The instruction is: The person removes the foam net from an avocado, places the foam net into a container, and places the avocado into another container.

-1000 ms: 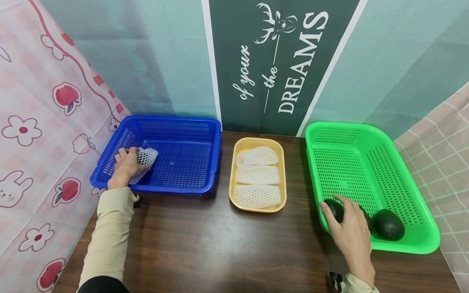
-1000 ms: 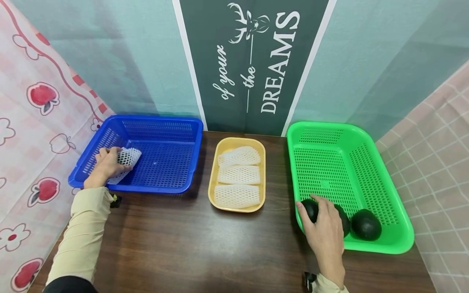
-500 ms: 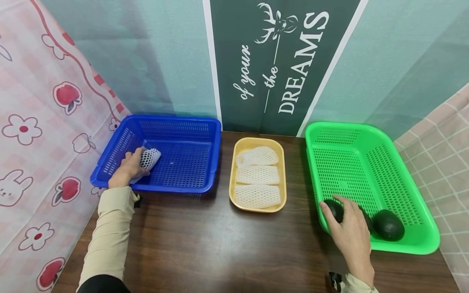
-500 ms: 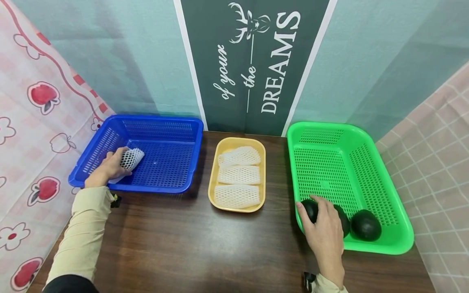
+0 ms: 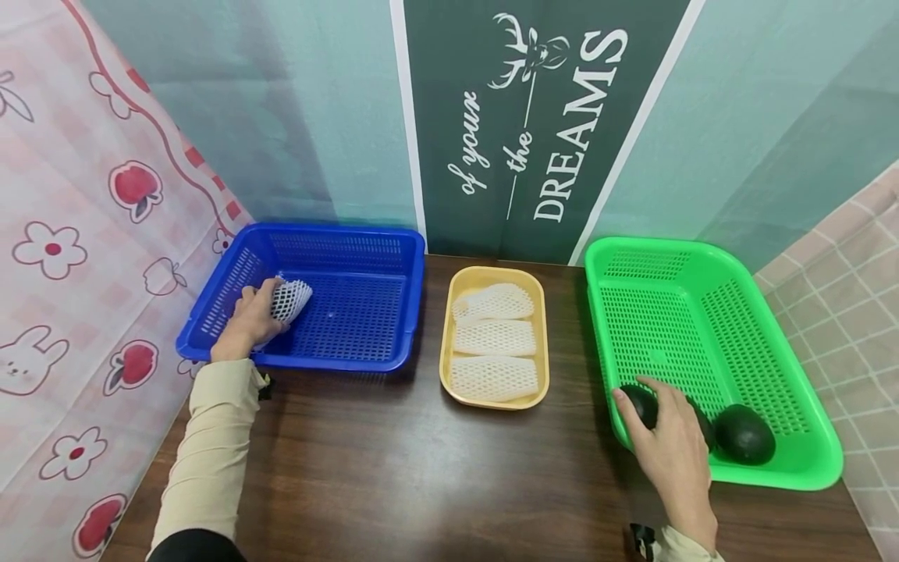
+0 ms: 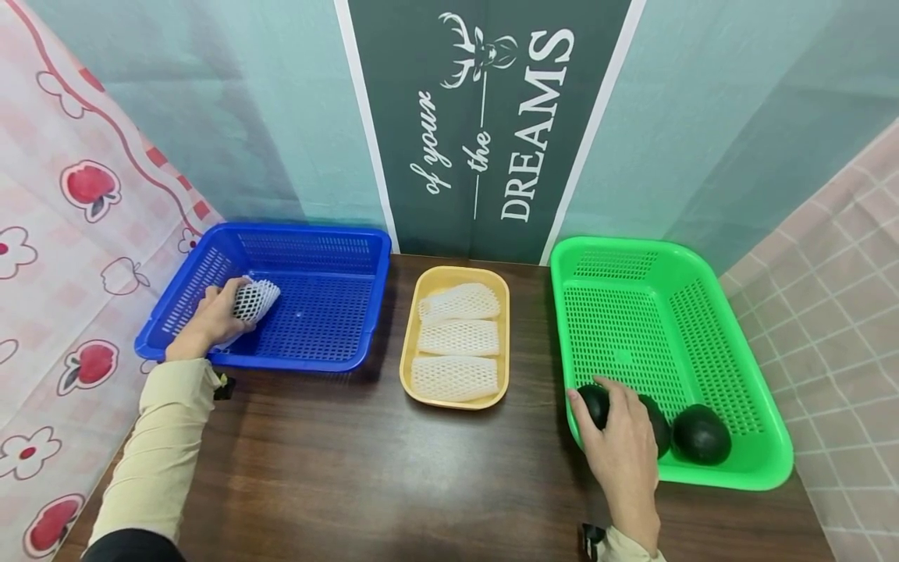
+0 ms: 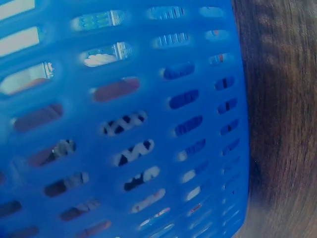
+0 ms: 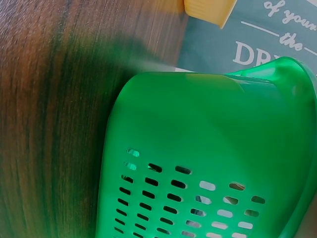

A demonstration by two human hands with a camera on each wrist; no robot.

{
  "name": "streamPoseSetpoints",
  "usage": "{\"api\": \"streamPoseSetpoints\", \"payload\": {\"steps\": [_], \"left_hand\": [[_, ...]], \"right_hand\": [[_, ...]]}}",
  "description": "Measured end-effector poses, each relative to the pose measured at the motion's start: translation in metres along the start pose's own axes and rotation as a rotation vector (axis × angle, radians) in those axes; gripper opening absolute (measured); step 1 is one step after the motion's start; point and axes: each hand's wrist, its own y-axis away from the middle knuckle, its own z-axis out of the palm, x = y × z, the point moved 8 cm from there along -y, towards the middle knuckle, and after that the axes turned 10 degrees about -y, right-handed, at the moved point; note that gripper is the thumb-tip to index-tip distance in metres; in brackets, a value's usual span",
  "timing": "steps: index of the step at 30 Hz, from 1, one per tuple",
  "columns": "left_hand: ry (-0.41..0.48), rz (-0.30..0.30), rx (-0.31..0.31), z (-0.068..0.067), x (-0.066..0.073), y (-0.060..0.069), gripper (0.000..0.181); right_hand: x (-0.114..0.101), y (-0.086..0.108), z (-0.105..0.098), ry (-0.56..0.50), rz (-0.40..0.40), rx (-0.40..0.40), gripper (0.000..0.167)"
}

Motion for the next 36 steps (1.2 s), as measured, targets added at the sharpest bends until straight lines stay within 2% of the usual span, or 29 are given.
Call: {"api": "streamPoseSetpoints", "payload": {"steps": [4,8,17,25,29,36], "left_hand": [[0.044,0.043,0.068,-0.005,0.005,0.002,0.080],[0.074,0.104,0.112,-0.009,0.019,0.005,0.082],[0.071,0.241,0.170,-0.019,0.065,0.017,0.081],[0.048,0.339,0.188,-0.021,0.104,0.029,0.083],[0.026,0.388,0.195,-0.022,0.123,0.037,0.084],[0.010,0.500,0.246,-0.028,0.155,0.057,0.080]], "right_hand": [[0.000,-0.001,0.000,0.007,0.002,-0.007,0.064],[0.000,-0.001,0.000,0.004,0.004,-0.008,0.064],[0.000,0.000,0.001,0.007,0.013,-0.013,0.065],[0.001,0.001,0.001,0.011,0.019,-0.020,0.065],[0.001,0.001,0.001,0.013,0.016,-0.014,0.064],[0.000,0.001,0.000,0.015,0.010,-0.005,0.064]]}}
